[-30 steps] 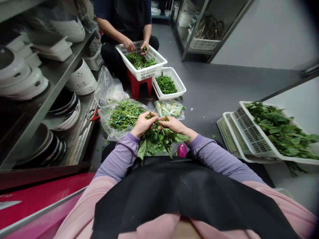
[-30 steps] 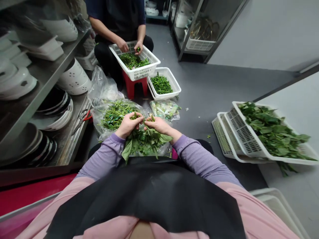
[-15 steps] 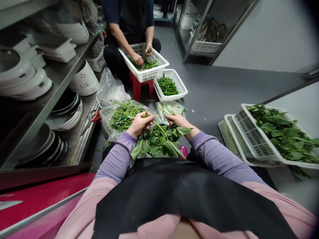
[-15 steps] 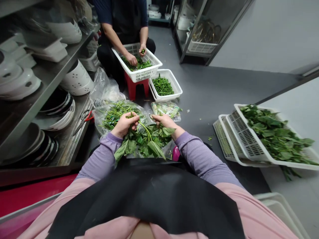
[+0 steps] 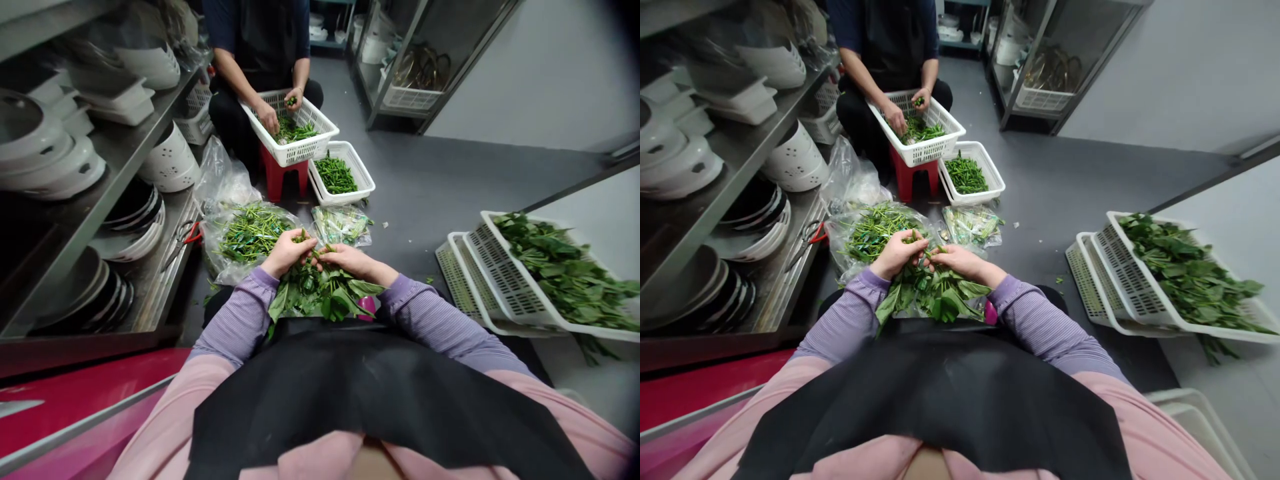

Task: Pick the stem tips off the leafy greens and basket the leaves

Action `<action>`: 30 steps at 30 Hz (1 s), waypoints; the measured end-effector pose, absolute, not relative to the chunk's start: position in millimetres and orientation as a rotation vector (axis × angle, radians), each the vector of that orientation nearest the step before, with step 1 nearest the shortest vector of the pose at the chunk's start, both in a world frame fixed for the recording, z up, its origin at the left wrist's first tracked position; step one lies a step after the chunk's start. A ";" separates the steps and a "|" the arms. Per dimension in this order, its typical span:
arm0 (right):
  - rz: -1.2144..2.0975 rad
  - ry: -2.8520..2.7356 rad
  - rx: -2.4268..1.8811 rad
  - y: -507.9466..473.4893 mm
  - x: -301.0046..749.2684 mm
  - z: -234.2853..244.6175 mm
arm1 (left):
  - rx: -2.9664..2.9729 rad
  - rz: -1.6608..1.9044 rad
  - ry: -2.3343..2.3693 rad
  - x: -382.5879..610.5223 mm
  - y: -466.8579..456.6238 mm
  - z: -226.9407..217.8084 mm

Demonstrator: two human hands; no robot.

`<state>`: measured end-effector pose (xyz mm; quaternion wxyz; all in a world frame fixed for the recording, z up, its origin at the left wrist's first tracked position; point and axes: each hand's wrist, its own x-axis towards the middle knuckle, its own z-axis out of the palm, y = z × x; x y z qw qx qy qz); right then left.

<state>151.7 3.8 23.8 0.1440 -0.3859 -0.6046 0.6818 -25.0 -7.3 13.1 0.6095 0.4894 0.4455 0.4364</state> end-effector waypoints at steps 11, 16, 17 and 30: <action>1.396 -1.738 -1.319 -1.1 134.6 16.4 | 1.742 1.311 1.303 -7.9 -25.0 15.6; 0.975 -2.178 -1.111 -11.4 140.5 24.8 | 1.301 1.348 1.248 -11.1 -22.9 16.9; 0.894 -2.262 -1.036 -12.7 142.6 27.4 | 1.148 1.367 1.238 -15.3 -18.3 16.7; 1.424 -1.547 -1.363 0.2 177.4 21.2 | 0.632 1.224 1.245 -68.2 18.8 5.8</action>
